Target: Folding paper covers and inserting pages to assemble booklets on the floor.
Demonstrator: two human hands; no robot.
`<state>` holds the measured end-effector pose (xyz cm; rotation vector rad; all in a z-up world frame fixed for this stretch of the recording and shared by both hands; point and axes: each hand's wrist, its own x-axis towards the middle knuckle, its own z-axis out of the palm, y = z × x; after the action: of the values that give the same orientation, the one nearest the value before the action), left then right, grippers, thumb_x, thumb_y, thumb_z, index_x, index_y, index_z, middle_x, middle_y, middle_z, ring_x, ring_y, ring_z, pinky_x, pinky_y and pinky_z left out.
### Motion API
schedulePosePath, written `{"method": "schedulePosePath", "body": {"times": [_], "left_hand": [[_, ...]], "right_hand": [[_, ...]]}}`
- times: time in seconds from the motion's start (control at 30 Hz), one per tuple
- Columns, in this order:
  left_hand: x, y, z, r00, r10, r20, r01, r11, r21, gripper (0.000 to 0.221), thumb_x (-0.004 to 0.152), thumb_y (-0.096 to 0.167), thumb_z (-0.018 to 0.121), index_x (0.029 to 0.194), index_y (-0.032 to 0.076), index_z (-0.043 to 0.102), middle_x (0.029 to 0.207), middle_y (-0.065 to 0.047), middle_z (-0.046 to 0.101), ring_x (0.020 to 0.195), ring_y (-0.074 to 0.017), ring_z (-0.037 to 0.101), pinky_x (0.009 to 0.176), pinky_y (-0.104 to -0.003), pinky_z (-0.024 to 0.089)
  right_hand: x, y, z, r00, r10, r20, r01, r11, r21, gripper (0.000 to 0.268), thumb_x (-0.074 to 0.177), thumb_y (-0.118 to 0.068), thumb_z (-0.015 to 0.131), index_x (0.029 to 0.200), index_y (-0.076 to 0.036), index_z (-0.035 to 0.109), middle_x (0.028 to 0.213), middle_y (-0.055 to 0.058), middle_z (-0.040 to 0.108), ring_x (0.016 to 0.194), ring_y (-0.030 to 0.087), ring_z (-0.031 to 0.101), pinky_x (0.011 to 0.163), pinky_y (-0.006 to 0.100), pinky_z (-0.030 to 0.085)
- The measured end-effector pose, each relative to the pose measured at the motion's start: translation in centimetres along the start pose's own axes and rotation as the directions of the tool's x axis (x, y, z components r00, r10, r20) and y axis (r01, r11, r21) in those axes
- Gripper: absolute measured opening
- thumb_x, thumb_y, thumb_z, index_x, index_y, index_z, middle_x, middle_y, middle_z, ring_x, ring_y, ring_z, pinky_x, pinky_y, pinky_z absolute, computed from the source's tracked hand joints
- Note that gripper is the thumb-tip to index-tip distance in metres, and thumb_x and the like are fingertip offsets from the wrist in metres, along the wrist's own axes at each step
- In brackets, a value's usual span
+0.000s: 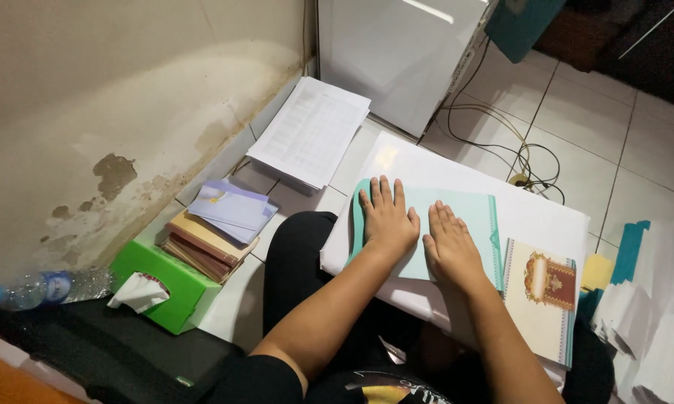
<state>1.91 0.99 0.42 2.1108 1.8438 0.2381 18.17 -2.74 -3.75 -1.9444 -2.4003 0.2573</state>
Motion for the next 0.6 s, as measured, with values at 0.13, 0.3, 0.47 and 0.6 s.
{"method": "schedulePosePath", "body": {"times": [0.13,0.3,0.47,0.6], "left_hand": [[0.3,-0.1,0.3,1.000,-0.006,0.015,0.006,1.000,0.002,0.071,0.099,0.037,0.027,0.160,0.002,0.021,0.166,-0.029,0.015,0.157,-0.0439,0.003,0.122,-0.065,-0.006],[0.3,0.0,0.0,1.000,0.003,0.014,-0.003,1.000,-0.001,0.071,0.099,0.037,0.027,0.160,0.001,0.021,0.166,-0.030,0.015,0.157,-0.0442,0.002,0.122,-0.064,-0.007],[0.0,0.0,-0.1,1.000,0.008,-0.007,-0.008,1.000,-0.012,0.071,0.099,0.037,0.029,0.159,0.001,0.022,0.166,-0.030,0.017,0.157,-0.0439,0.004,0.122,-0.064,-0.006],[0.1,-0.1,0.0,1.000,0.014,0.006,-0.014,1.000,-0.004,0.071,0.099,0.037,0.026,0.160,0.001,0.021,0.166,-0.030,0.015,0.157,-0.0443,0.003,0.121,-0.064,-0.007]], "right_hand": [[3.9,1.0,0.1,0.999,-0.031,-0.031,0.029,0.999,-0.041,0.066,0.107,-0.044,0.027,0.163,-0.010,0.024,0.169,0.012,0.024,0.155,0.026,0.022,0.125,0.044,0.014],[6.6,1.4,-0.2,0.997,-0.024,-0.071,0.021,0.999,-0.031,0.064,0.108,-0.044,0.025,0.162,-0.010,0.027,0.168,0.011,0.027,0.155,0.024,0.024,0.125,0.044,0.013],[5.0,0.2,-1.2,0.995,0.037,-0.093,-0.037,0.999,0.006,0.065,0.108,-0.042,0.024,0.161,-0.004,0.027,0.168,0.016,0.027,0.155,0.027,0.023,0.125,0.045,0.012],[2.0,-0.5,-1.2,0.995,0.051,-0.085,-0.050,0.999,0.008,0.065,0.108,-0.043,0.024,0.162,-0.005,0.026,0.168,0.016,0.025,0.156,0.027,0.022,0.125,0.045,0.011]]}}
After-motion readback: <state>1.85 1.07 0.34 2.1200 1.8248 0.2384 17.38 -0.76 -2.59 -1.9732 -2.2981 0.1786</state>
